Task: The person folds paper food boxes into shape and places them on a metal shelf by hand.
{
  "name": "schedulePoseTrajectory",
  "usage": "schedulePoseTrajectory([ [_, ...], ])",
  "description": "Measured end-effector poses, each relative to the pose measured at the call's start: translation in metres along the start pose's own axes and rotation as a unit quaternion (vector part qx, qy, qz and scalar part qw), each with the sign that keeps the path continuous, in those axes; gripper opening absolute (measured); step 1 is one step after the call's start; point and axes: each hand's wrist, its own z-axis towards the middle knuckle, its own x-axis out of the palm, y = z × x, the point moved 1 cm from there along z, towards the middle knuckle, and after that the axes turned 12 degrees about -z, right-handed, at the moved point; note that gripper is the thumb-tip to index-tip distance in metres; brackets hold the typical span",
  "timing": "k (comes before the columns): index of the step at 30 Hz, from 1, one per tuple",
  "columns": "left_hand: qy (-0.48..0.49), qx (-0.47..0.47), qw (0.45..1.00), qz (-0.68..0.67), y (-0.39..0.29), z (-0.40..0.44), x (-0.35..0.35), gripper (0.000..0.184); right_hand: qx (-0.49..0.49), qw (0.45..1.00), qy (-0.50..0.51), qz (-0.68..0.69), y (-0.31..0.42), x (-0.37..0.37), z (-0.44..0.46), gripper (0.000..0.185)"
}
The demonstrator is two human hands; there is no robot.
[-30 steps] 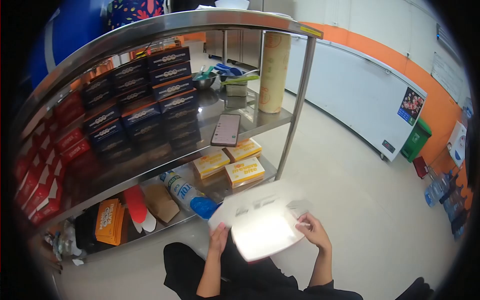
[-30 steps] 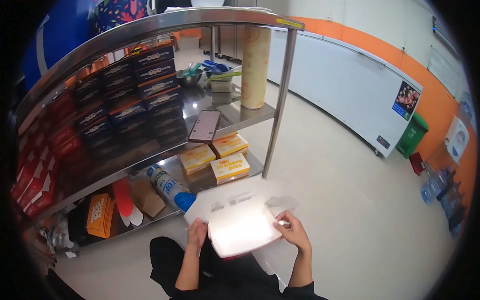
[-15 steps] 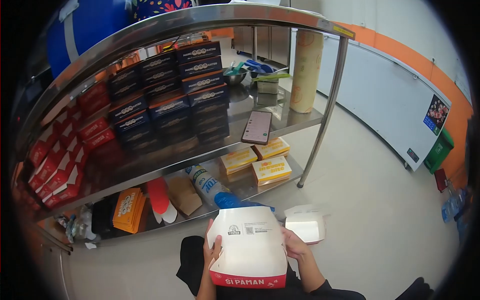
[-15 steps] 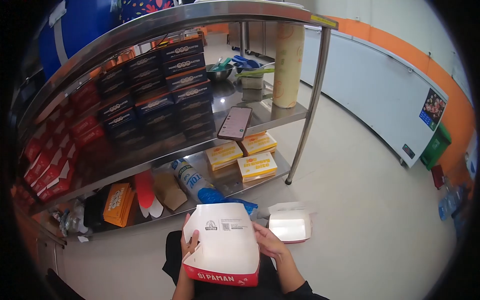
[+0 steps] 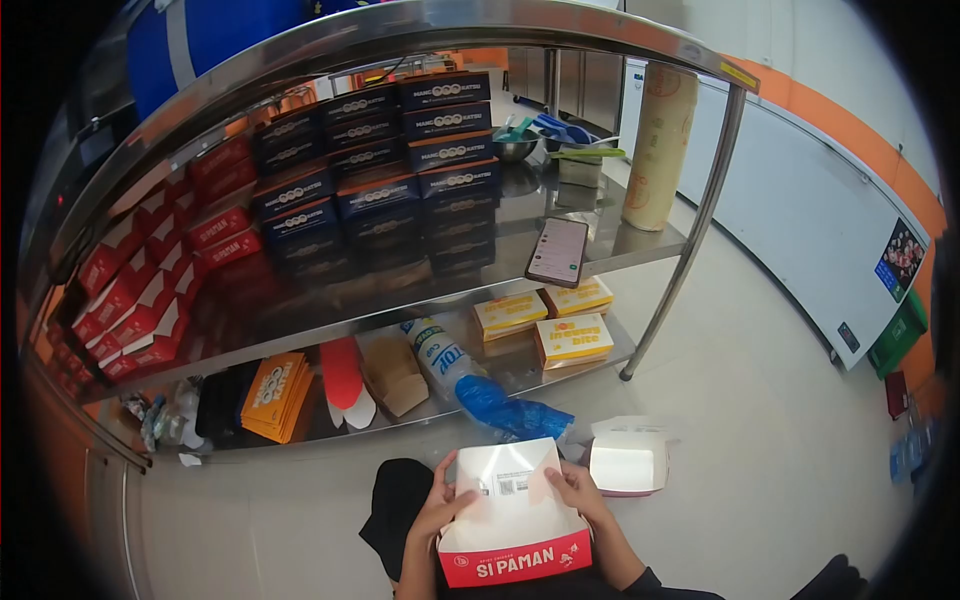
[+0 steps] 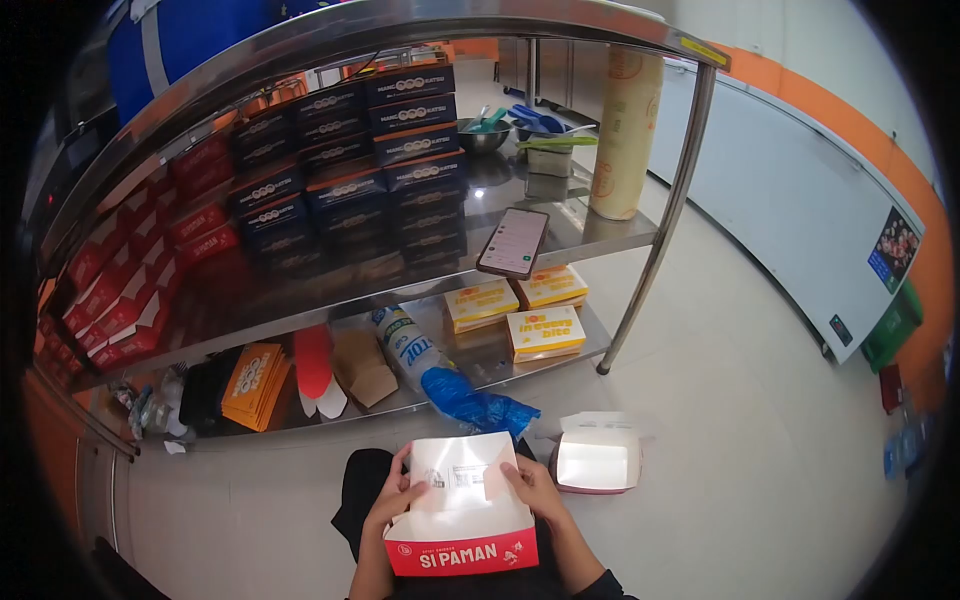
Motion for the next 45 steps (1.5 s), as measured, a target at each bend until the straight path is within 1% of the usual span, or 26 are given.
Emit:
schedulePoseTrajectory([
  [1,-0.028,0.048,0.986,0.160,0.005,0.008,-0.006,0.040,0.000,1.000,0.002,0.000,0.011,0.001,-0.001,0.032],
  [2,-0.056,0.094,0.943,0.314,0.010,0.012,-0.010,0.033,0.006,0.999,0.018,0.049,0.025,0.002,-0.002,0.029],
  [3,-0.058,0.096,0.943,0.313,0.010,0.014,-0.009,0.033,0.012,0.995,0.034,0.098,0.032,0.003,-0.002,0.029],
  [5,-0.100,0.092,0.957,0.255,0.006,0.018,-0.006,0.028,0.004,0.995,0.035,0.088,-0.011,0.005,0.015,0.029],
  [7,-0.104,0.109,0.952,0.266,-0.001,0.016,0.004,0.029,-0.003,0.996,0.038,0.078,-0.035,0.006,0.027,0.030],
  [9,-0.109,0.128,0.945,0.279,-0.004,0.015,0.006,0.031,-0.038,0.993,0.006,0.109,-0.037,0.009,0.033,0.030],
  [10,-0.072,0.138,0.969,0.194,-0.003,0.017,0.005,0.032,-0.041,0.993,0.008,0.110,-0.033,0.006,0.034,0.030],
  [11,-0.034,0.147,0.983,0.106,-0.001,0.017,0.003,0.034,-0.012,0.989,0.051,0.138,-0.029,0.000,0.033,0.031],
  [12,-0.037,0.148,0.983,0.106,-0.002,0.017,-0.002,0.034,0.017,0.982,0.093,0.166,-0.021,-0.003,0.031,0.032],
  [14,0.021,0.101,0.987,0.125,-0.002,0.017,-0.015,0.031,0.011,0.976,0.113,0.187,-0.007,-0.006,0.030,0.030],
  [16,0.010,0.094,0.988,0.124,0.001,0.017,-0.020,0.027,0.003,0.969,0.130,0.208,-0.008,-0.005,0.032,0.029],
  [18,0.003,0.086,0.989,0.124,0.009,0.018,-0.026,0.023,0.023,0.979,0.110,0.170,-0.016,-0.003,0.033,0.026],
  [21,-0.041,0.127,0.986,0.104,0.018,0.017,-0.029,0.017,0.020,0.983,0.109,0.148,-0.010,-0.001,0.028,0.025],
  [23,-0.078,0.154,0.975,0.143,0.017,0.014,-0.026,0.012,0.012,0.987,0.100,0.124,0.000,-0.001,0.026,0.028],
  [25,-0.070,0.164,0.970,0.165,0.004,0.010,-0.016,0.012,0.035,0.997,0.054,0.049,0.025,0.000,0.022,0.026],
  [26,-0.062,0.171,0.966,0.185,0.000,0.009,-0.012,0.011,0.034,0.997,0.054,0.050,0.023,-0.001,0.024,0.026],
  [28,-0.054,0.172,0.969,0.171,0.001,0.012,-0.016,0.011,-0.040,0.996,0.071,0.021,0.013,-0.006,0.029,0.021],
  [32,-0.059,0.180,0.974,0.121,0.018,0.017,-0.037,0.014,-0.046,0.995,0.089,0.012,0.001,-0.012,0.029,0.014],
  [33,-0.059,0.182,0.974,0.122,0.020,0.015,-0.043,0.014,-0.030,0.995,0.096,-0.028,0.001,-0.013,0.026,0.011],
  [35,-0.017,0.081,0.996,0.022,0.023,0.012,-0.058,0.019,-0.014,0.993,0.101,-0.068,0.004,-0.014,0.022,0.009],
  [36,-0.015,0.083,0.996,0.023,0.010,0.008,-0.050,0.019,-0.065,0.989,0.125,-0.040,0.008,-0.013,0.020,0.008],
  [38,0.033,-0.165,0.977,0.129,-0.017,-0.012,-0.023,0.031,-0.144,0.976,0.163,-0.033,0.025,-0.012,0.013,0.008],
  [39,0.032,-0.164,0.977,0.129,-0.021,-0.013,-0.025,0.031,-0.145,0.975,0.163,-0.033,0.033,-0.012,0.010,0.008],
  [41,0.084,-0.281,0.942,0.162,-0.026,-0.018,-0.029,0.039,-0.183,0.965,0.160,-0.099,0.047,-0.012,0.004,0.007],
  [43,0.102,-0.287,0.937,0.171,-0.032,-0.021,-0.025,0.041,-0.204,0.957,0.182,-0.101,0.068,-0.012,0.000,0.007],
  [45,0.157,-0.211,0.925,0.274,-0.037,-0.026,-0.015,0.044,-0.225,0.948,0.201,-0.104,0.072,-0.013,0.000,0.006],
])
